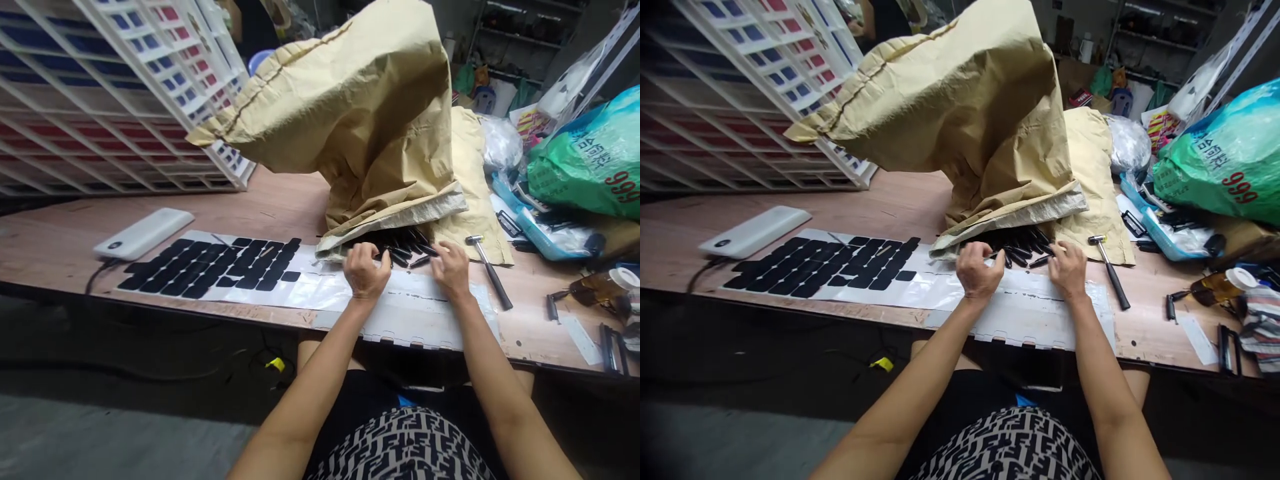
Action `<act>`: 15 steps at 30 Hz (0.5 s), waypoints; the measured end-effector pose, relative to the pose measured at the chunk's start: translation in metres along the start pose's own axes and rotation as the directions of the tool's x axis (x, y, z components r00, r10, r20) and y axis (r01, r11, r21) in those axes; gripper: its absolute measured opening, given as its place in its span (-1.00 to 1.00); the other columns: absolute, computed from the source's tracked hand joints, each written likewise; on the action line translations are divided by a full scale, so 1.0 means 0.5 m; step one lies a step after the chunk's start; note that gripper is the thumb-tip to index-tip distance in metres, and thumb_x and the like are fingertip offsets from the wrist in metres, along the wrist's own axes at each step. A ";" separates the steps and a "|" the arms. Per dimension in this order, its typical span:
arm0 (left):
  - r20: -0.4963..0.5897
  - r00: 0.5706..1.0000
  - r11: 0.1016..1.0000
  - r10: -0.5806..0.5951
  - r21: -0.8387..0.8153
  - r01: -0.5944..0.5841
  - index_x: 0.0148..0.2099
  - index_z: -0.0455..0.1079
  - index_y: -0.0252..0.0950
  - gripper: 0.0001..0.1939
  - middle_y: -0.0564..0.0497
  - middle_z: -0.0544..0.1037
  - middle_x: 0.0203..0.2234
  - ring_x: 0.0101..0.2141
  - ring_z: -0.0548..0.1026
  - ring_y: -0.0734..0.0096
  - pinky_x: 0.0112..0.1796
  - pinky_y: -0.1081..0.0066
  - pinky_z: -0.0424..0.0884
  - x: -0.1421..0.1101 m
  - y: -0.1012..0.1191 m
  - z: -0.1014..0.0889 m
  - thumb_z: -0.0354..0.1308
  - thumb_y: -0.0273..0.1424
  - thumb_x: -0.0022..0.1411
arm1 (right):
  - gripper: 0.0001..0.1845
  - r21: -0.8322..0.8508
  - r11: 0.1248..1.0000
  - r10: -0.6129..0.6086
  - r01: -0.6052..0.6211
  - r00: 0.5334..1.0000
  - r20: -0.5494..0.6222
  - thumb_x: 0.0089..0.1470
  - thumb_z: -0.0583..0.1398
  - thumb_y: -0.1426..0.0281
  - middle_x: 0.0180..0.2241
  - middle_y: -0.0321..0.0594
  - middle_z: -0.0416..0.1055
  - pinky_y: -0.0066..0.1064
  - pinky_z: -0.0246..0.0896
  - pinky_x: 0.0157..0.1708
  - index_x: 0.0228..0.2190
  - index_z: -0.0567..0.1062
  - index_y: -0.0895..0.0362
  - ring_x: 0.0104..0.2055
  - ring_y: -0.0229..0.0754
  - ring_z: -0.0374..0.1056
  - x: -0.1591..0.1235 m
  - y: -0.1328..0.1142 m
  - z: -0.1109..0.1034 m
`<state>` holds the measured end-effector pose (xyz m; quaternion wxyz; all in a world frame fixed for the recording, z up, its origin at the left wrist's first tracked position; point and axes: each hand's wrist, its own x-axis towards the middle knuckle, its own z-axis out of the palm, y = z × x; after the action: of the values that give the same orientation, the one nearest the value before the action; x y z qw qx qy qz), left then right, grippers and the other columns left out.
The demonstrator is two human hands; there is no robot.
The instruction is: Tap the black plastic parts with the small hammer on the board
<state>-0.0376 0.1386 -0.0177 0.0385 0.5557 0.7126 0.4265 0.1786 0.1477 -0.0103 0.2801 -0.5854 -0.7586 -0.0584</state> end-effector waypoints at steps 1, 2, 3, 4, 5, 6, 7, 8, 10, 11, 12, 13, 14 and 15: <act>0.058 0.998 1.000 0.000 0.013 -0.001 -0.22 0.36 -0.22 -0.82 -0.13 0.49 -0.26 -0.13 0.47 0.05 -0.05 0.14 0.33 -0.007 -0.003 0.010 0.15 -0.23 0.23 | -0.61 -0.021 0.995 0.095 -0.096 0.994 -0.056 0.22 0.10 0.30 0.08 -0.05 0.40 -0.12 0.03 0.15 0.02 0.54 0.09 0.15 0.04 0.20 -0.013 0.021 -0.013; 0.108 0.994 1.000 -0.003 0.030 -0.001 -0.25 0.36 -0.21 -0.81 -0.10 0.50 -0.31 -0.19 0.48 0.08 -0.11 0.18 0.34 -0.012 -0.006 0.021 0.16 -0.20 0.22 | -0.61 -0.043 0.980 0.188 -0.194 0.975 -0.115 0.21 0.09 0.31 0.06 -0.03 0.40 -0.10 0.04 0.14 0.00 0.55 0.10 0.14 0.06 0.20 -0.025 0.042 -0.025; 0.141 0.990 0.999 -0.011 0.050 0.004 -0.26 0.37 -0.20 -0.79 -0.09 0.51 -0.34 -0.22 0.49 0.09 -0.15 0.21 0.35 -0.013 -0.010 0.032 0.18 -0.18 0.21 | -0.61 -0.064 0.955 0.276 -0.291 0.945 -0.173 0.20 0.08 0.31 0.05 -0.02 0.40 -0.09 0.05 0.13 -0.02 0.56 0.10 0.14 0.07 0.19 -0.038 0.061 -0.036; 0.159 0.987 0.998 -0.020 0.070 0.009 -0.26 0.39 -0.20 -0.77 -0.09 0.52 -0.34 -0.23 0.49 0.09 -0.17 0.22 0.35 -0.013 -0.013 0.041 0.19 -0.15 0.19 | -0.61 -0.083 0.919 0.359 -0.385 0.906 -0.224 0.19 0.07 0.32 0.04 -0.01 0.40 -0.07 0.06 0.11 -0.04 0.56 0.11 0.14 0.10 0.19 -0.050 0.079 -0.044; 0.169 0.985 0.996 -0.027 0.087 0.013 -0.25 0.41 -0.21 -0.75 -0.10 0.54 -0.35 -0.23 0.50 0.07 -0.18 0.22 0.36 -0.012 -0.017 0.049 0.20 -0.13 0.18 | -0.61 -0.098 0.878 0.432 -0.469 0.864 -0.260 0.18 0.06 0.33 0.02 0.00 0.39 -0.05 0.07 0.09 -0.05 0.57 0.11 0.13 0.11 0.18 -0.061 0.093 -0.050; 0.176 0.984 0.995 -0.033 0.101 0.015 -0.24 0.43 -0.22 -0.73 -0.11 0.55 -0.34 -0.23 0.51 0.06 -0.19 0.21 0.36 -0.010 -0.020 0.054 0.19 -0.11 0.19 | -0.61 -0.112 0.836 0.492 -0.537 0.825 -0.279 0.16 0.07 0.34 0.01 0.00 0.39 -0.04 0.08 0.06 -0.06 0.57 0.11 0.11 0.13 0.18 -0.070 0.104 -0.053; 0.182 0.983 0.994 -0.038 0.112 0.018 -0.23 0.46 -0.23 -0.71 -0.12 0.56 -0.33 -0.22 0.51 0.05 -0.18 0.21 0.36 -0.009 -0.022 0.058 0.18 -0.10 0.19 | -0.61 -0.128 0.800 0.537 -0.586 0.795 -0.281 0.14 0.07 0.35 0.00 0.01 0.38 -0.04 0.09 0.04 -0.07 0.58 0.11 0.08 0.13 0.19 -0.077 0.110 -0.055; 0.190 0.981 0.992 -0.045 0.122 0.022 -0.22 0.48 -0.24 -0.69 -0.14 0.57 -0.32 -0.20 0.52 0.04 -0.16 0.20 0.37 -0.008 -0.023 0.059 0.17 -0.10 0.20 | -0.61 -0.145 0.774 0.569 -0.617 0.777 -0.270 0.12 0.08 0.36 -0.01 0.01 0.38 -0.05 0.09 0.01 -0.08 0.58 0.11 0.06 0.12 0.20 -0.082 0.114 -0.054; 0.215 0.974 0.989 -0.067 0.144 0.036 -0.19 0.52 -0.28 -0.66 -0.16 0.58 -0.28 -0.16 0.52 0.05 -0.11 0.21 0.37 -0.008 -0.024 0.059 0.14 -0.11 0.21 | -0.62 -0.180 0.750 0.596 -0.636 0.768 -0.234 0.10 0.11 0.37 0.00 -0.01 0.36 -0.09 0.09 -0.02 -0.08 0.58 0.10 0.02 0.08 0.21 -0.086 0.115 -0.049; 0.227 0.971 0.987 -0.081 0.155 0.046 -0.17 0.54 -0.29 -0.65 -0.17 0.59 -0.26 -0.14 0.51 0.05 -0.09 0.21 0.37 -0.008 -0.023 0.058 0.14 -0.13 0.21 | -0.63 -0.193 0.746 0.600 -0.637 0.769 -0.219 0.09 0.12 0.37 0.01 -0.03 0.35 -0.11 0.08 -0.04 -0.09 0.58 0.08 0.00 0.06 0.21 -0.085 0.114 -0.047; 0.237 0.967 0.985 -0.092 0.163 0.054 -0.15 0.55 -0.29 -0.65 -0.17 0.58 -0.25 -0.13 0.51 0.06 -0.08 0.22 0.37 -0.010 -0.023 0.057 0.14 -0.15 0.20 | -0.64 -0.204 0.743 0.603 -0.638 0.769 -0.209 0.09 0.13 0.37 0.01 -0.04 0.34 -0.13 0.08 -0.05 -0.09 0.57 0.07 0.00 0.04 0.21 -0.084 0.113 -0.045; 0.243 0.965 0.984 -0.102 0.167 0.062 -0.14 0.55 -0.29 -0.65 -0.17 0.58 -0.24 -0.12 0.51 0.06 -0.07 0.22 0.37 -0.011 -0.022 0.056 0.14 -0.16 0.19 | -0.65 -0.213 0.741 0.605 -0.637 0.771 -0.200 0.10 0.13 0.38 0.02 -0.05 0.33 -0.15 0.07 -0.06 -0.09 0.57 0.06 -0.01 0.02 0.21 -0.083 0.112 -0.044; 0.245 0.963 0.983 -0.109 0.167 0.069 -0.13 0.55 -0.29 -0.66 -0.16 0.58 -0.23 -0.12 0.51 0.06 -0.07 0.22 0.37 -0.012 -0.021 0.056 0.14 -0.18 0.18 | -0.66 -0.223 0.740 0.604 -0.634 0.773 -0.193 0.10 0.13 0.38 0.02 -0.06 0.32 -0.16 0.07 -0.07 -0.10 0.57 0.05 -0.01 0.02 0.20 -0.082 0.111 -0.043; 0.245 0.963 0.984 -0.115 0.164 0.076 -0.13 0.55 -0.28 -0.67 -0.16 0.58 -0.22 -0.12 0.50 0.07 -0.08 0.22 0.37 -0.013 -0.021 0.055 0.14 -0.20 0.18 | -0.67 -0.234 0.741 0.601 -0.630 0.777 -0.188 0.12 0.13 0.37 0.02 -0.06 0.31 -0.17 0.07 -0.08 -0.10 0.56 0.05 -0.01 0.02 0.19 -0.082 0.111 -0.044</act>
<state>-0.0285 0.1483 -0.0445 0.1070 0.5719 0.7585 0.2935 0.2439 0.1207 -0.0254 0.2344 -0.8331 -0.4910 -0.1000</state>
